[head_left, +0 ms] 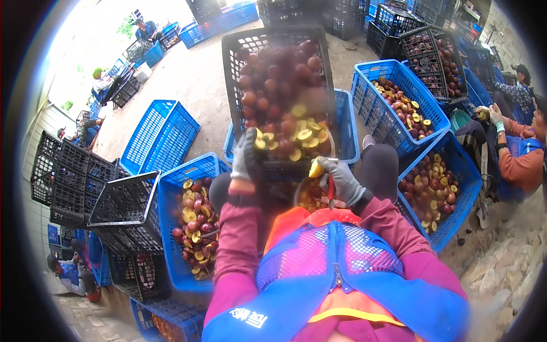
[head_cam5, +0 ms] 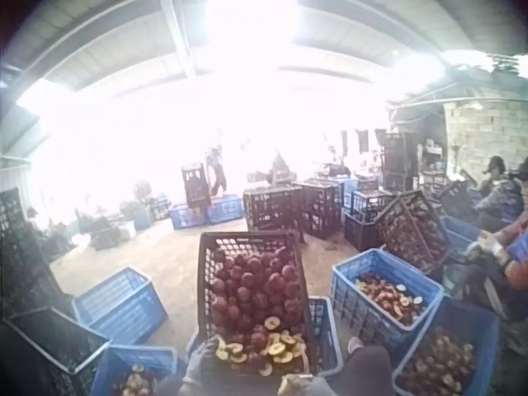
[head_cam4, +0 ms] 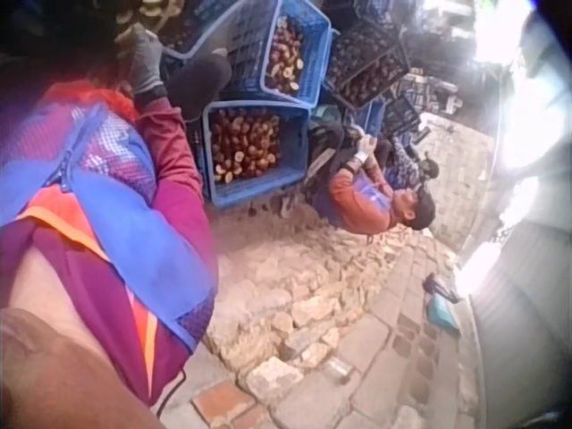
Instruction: The recorder is cutting plums into slices and placing them into a bowl.
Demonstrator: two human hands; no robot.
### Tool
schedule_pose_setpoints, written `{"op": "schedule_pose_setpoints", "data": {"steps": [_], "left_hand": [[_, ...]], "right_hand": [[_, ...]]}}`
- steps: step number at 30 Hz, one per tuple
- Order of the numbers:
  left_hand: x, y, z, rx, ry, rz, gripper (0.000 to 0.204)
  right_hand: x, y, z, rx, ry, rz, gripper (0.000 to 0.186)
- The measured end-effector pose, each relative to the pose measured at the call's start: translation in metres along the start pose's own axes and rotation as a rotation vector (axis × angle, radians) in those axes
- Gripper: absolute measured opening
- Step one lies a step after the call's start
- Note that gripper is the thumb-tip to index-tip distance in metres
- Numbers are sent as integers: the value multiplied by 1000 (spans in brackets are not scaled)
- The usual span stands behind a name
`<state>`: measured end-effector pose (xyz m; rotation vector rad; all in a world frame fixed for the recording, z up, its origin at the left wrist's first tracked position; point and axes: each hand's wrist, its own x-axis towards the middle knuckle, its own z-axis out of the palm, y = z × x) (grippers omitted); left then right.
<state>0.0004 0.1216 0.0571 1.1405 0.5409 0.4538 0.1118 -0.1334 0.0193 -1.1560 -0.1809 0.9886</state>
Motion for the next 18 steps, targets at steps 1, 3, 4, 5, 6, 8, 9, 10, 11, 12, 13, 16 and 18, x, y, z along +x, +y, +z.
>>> {"op": "schedule_pose_setpoints", "data": {"steps": [1,3,4,5,6,8,9,10,11,12,13,16,18], "left_hand": [[18,3,-3,286,93,129,51],[44,11,1,702,280,294,56],[45,8,10,718,254,357,58],[42,2,21,709,173,412,60],[34,-5,29,710,60,450,62],[8,-49,37,802,-275,553,54],[-5,-72,43,816,-452,597,49],[-14,-82,48,598,-364,491,46],[-22,-93,54,358,-272,409,42],[-19,-100,42,299,-192,230,37],[-18,-101,31,284,-144,150,36],[-2,-80,-35,409,80,139,34],[1,-52,-111,516,298,193,34]], "right_hand": [[0,-2,3,-11,23,-10,33],[1,-8,7,-35,75,-32,33],[5,-11,7,-72,100,-84,34],[7,-13,9,-119,90,-130,35],[8,-18,15,-162,73,-179,36],[9,-24,28,-305,43,-276,39],[11,-24,27,-336,46,-303,39],[13,-25,24,-365,54,-330,39],[15,-26,19,-396,68,-357,38],[16,-27,12,-318,102,-330,37],[18,-24,-5,-282,125,-295,37],[14,-27,-56,-248,216,-154,40],[-1,-38,-62,-259,255,-35,44]]}}
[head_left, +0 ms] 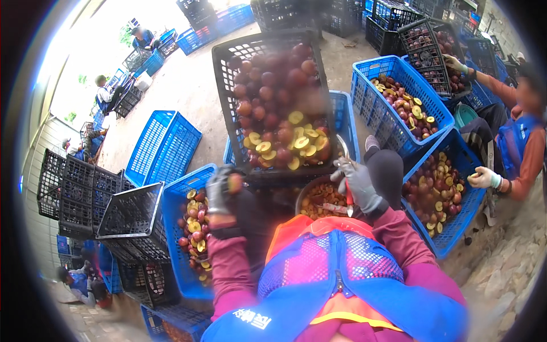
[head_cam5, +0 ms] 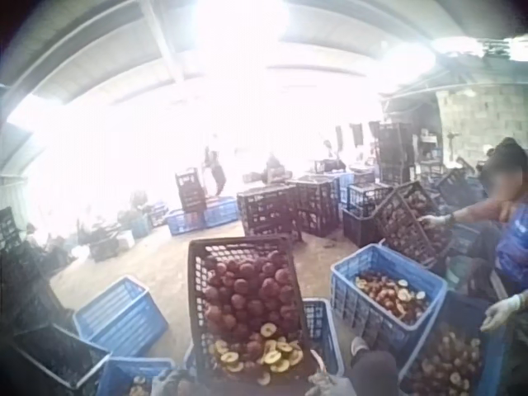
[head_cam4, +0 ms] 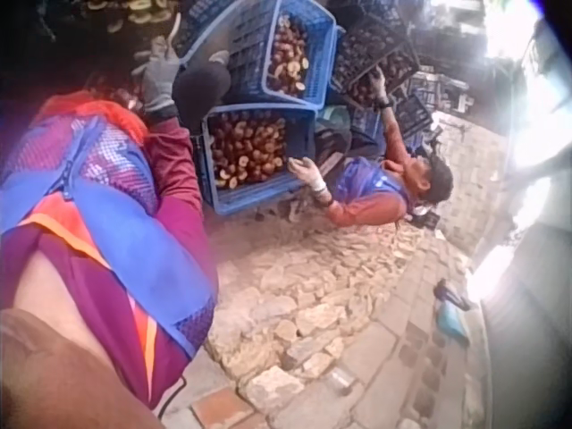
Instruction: The recorder is cutting plums into slices and placing them into a bowl.
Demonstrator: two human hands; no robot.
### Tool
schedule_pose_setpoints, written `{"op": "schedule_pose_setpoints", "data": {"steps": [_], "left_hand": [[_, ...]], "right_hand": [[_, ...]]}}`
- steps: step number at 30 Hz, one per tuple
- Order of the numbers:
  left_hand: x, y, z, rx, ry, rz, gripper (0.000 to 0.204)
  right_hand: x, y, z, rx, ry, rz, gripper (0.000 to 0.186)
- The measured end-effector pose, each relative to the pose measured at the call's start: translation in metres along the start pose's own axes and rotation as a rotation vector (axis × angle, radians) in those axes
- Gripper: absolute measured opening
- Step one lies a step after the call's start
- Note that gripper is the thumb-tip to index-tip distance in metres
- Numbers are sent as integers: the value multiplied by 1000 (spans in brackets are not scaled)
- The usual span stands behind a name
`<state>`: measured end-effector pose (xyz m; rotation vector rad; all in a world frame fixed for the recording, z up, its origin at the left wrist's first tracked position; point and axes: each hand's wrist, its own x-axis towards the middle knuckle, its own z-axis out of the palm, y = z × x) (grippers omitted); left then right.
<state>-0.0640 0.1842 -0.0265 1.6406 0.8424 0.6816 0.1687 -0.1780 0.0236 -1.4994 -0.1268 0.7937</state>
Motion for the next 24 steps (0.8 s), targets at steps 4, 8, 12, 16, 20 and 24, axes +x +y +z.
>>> {"op": "schedule_pose_setpoints", "data": {"steps": [4,8,12,16,20,24], "left_hand": [[30,-42,-160,219,331,-36,32],[15,-82,-252,590,199,-148,38],[-14,-100,-257,641,0,-75,44],[4,-72,-185,-437,72,-210,44],[24,-30,-122,250,42,248,41],[38,17,-10,-1040,-176,-139,43]], "right_hand": [[-15,5,-12,96,-31,173,41],[0,32,-19,105,-137,208,32],[17,40,-6,-108,-278,114,25],[85,6,18,-607,-331,-331,33],[147,-81,66,-877,-19,-817,47],[123,-41,41,-919,-95,-758,31]]}}
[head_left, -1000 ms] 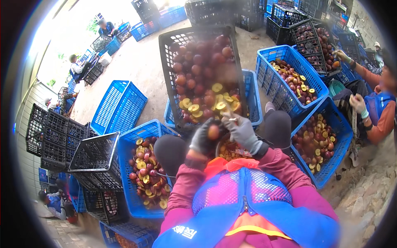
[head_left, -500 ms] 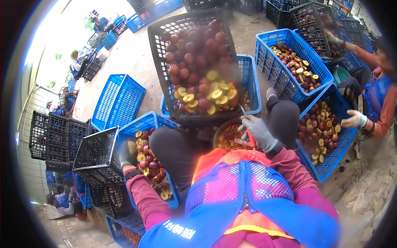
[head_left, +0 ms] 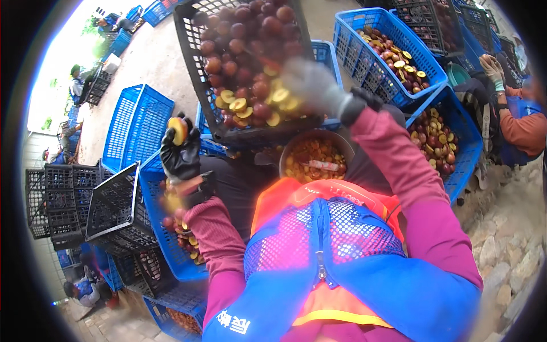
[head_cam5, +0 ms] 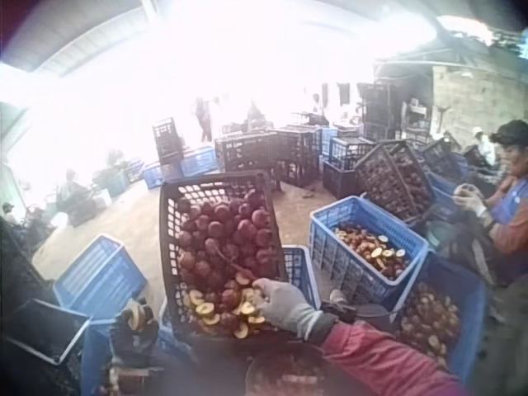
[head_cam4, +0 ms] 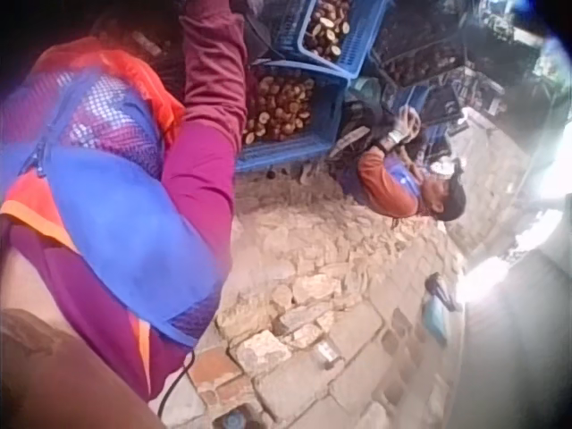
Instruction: The recorder is cutting plums into slices and placing them into a bowl.
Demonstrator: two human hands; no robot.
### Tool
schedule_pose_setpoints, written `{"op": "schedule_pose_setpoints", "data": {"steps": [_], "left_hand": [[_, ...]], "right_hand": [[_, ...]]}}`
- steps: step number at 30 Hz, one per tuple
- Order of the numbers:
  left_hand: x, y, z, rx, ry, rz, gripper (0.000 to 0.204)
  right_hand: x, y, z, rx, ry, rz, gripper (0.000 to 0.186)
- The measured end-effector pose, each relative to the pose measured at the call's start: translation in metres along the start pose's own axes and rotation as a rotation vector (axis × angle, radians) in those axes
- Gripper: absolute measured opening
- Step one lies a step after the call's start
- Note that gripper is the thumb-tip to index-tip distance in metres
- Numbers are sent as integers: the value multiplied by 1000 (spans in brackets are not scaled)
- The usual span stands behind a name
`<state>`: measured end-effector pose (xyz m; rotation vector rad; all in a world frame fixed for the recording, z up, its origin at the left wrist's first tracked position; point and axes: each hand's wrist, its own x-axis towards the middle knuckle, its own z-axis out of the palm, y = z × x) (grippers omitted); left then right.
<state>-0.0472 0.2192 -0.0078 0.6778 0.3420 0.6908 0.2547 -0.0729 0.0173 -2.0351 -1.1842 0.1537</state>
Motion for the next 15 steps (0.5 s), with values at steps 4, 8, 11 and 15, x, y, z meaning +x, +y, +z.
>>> {"op": "schedule_pose_setpoints", "data": {"steps": [4,8,11,15], "left_hand": [[7,-72,38,326,-178,-29,46],[-6,-113,77,650,-219,219,45],[6,-116,60,69,-187,-90,33],[11,-131,34,-59,-194,-230,35]], "right_hand": [[-110,53,85,-308,-649,149,40],[-185,90,157,-395,-753,344,34],[-191,93,187,-515,-712,352,31],[-177,78,169,-457,-730,357,34]]}}
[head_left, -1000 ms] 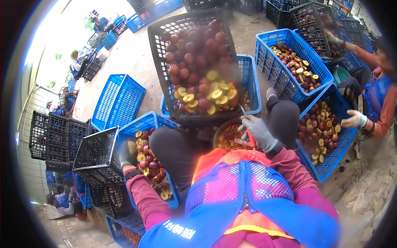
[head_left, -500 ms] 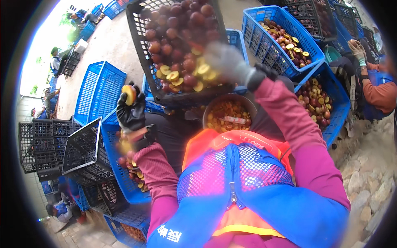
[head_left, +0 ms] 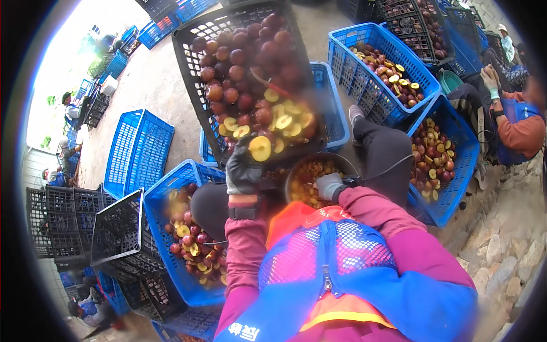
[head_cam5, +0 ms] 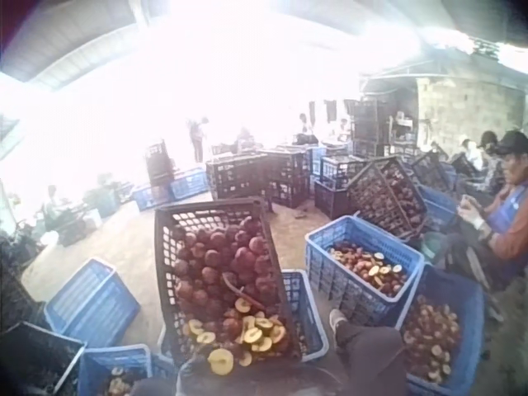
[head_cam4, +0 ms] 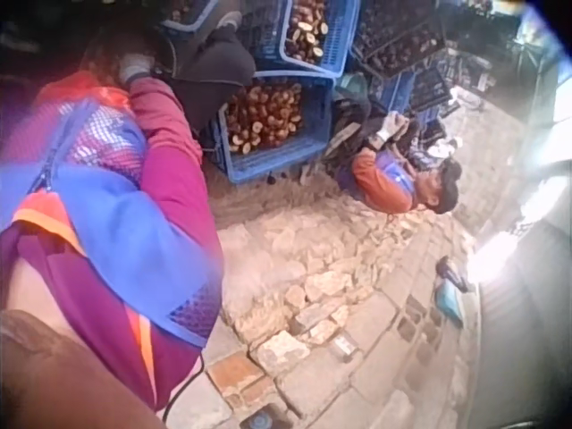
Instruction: The recorder is cutting plums into slices and placing them into a bowl.
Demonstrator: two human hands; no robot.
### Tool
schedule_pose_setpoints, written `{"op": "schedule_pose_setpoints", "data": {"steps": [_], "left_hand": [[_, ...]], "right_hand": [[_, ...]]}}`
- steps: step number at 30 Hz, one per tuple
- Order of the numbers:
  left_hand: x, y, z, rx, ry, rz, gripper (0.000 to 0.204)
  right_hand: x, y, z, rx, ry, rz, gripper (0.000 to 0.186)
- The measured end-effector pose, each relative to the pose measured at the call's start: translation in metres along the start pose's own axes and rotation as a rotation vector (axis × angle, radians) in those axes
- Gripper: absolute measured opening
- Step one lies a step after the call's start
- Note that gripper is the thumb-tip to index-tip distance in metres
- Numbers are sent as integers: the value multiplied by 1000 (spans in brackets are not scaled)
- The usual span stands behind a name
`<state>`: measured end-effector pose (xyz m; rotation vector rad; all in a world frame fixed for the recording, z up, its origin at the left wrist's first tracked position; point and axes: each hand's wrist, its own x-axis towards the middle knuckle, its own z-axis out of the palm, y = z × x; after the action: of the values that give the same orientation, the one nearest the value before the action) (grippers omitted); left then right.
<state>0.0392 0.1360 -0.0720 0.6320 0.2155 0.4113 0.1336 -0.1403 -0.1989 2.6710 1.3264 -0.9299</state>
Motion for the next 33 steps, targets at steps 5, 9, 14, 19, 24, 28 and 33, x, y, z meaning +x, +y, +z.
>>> {"op": "schedule_pose_setpoints", "data": {"steps": [5,9,14,19,24,28,33], "left_hand": [[-17,-9,0,128,38,-9,33],[-26,-6,35,-124,86,-95,24],[-48,-18,43,-35,204,-84,30],[-56,-8,10,71,214,-39,32],[-116,131,13,1748,231,658,13],[-133,190,23,1798,956,367,37],[-11,61,73,1884,316,181,55]], "right_hand": [[-28,-33,-67,522,73,-26,38],[-42,-52,-78,893,456,-166,30],[-97,-101,-156,642,648,-388,29],[-98,-85,-145,603,670,-236,31],[-123,-24,-137,906,511,-37,29],[-141,-14,-133,1226,299,46,28],[-122,-22,-92,830,441,-152,37]]}}
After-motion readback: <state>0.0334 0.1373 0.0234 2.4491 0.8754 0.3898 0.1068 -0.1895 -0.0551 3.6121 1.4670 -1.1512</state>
